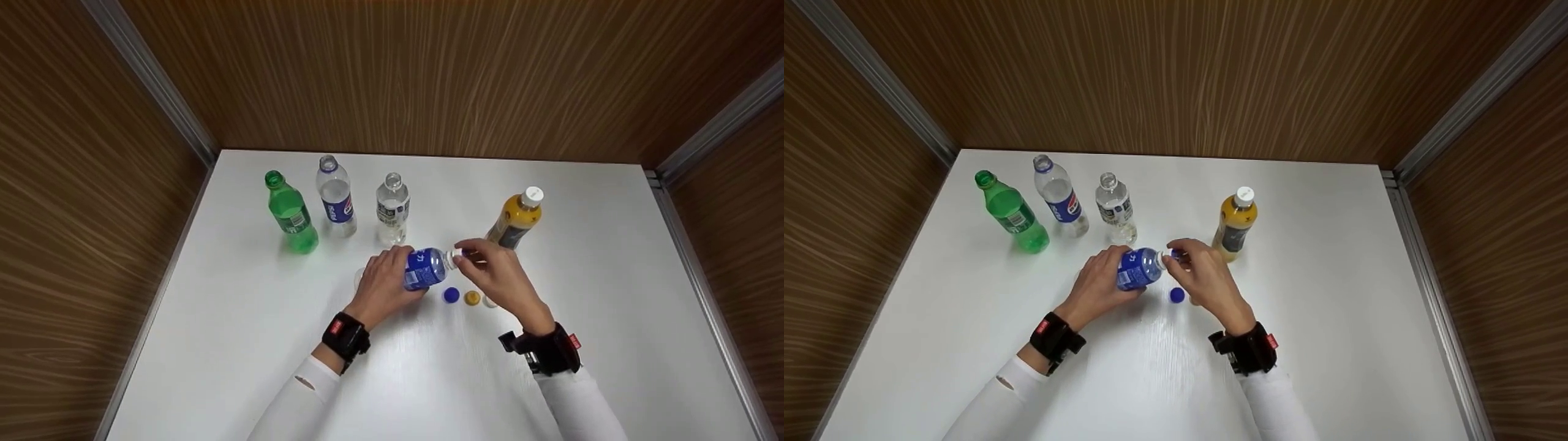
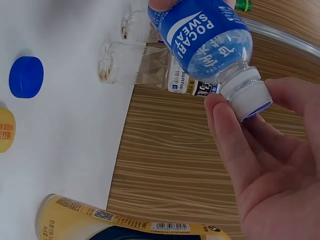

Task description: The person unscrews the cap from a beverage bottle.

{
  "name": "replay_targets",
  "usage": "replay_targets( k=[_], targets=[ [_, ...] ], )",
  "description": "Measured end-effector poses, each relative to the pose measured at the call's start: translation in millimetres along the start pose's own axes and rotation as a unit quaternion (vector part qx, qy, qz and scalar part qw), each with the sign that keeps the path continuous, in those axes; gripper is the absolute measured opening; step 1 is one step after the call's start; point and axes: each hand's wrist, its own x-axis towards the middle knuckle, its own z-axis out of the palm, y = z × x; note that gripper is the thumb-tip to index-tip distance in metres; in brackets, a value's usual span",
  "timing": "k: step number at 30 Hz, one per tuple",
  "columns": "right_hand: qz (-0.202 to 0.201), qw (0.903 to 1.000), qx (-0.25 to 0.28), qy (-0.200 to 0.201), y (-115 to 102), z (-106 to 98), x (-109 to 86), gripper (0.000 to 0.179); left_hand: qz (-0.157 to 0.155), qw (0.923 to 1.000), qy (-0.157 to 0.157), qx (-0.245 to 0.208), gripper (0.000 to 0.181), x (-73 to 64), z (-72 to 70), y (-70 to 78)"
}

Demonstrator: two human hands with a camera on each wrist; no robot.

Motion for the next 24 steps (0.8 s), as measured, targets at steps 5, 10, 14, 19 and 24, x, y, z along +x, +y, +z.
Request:
replay_targets(
  k=[5,10,14,19,24],
  targets=[
    [-0.016,0.9991,0.035,-0.016,-1.0,-5.0,-2.7,0.029,-0.01,0.9994,-0.016,-0.028,0.077,1.2,-1.4,2.1],
    [-0.033,0.9979,0.045,-0.033,-2.4,-7.7,-3.9,0.035,-0.018,0.997,-0.035,-0.066,0.079,1.6,-2.6,3.4],
    [-0.044,0.9971,0.046,-0.042,-2.6,-9.0,-4.2,0.039,-0.021,0.9942,-0.047,-0.094,0.081,1.6,-1.9,3.4],
    [-0.038,0.9974,0.05,-0.034,-0.6,-8.4,-3.0,0.04,-0.016,0.9956,-0.04,-0.083,0.081,1.1,-0.2,2.9],
    [0.01,0.9998,0.012,0.014,0.6,-2.6,-1.4,0.034,0.008,0.9999,-0.003,-0.013,0.078,2.3,2.4,1.2]
  ],
)
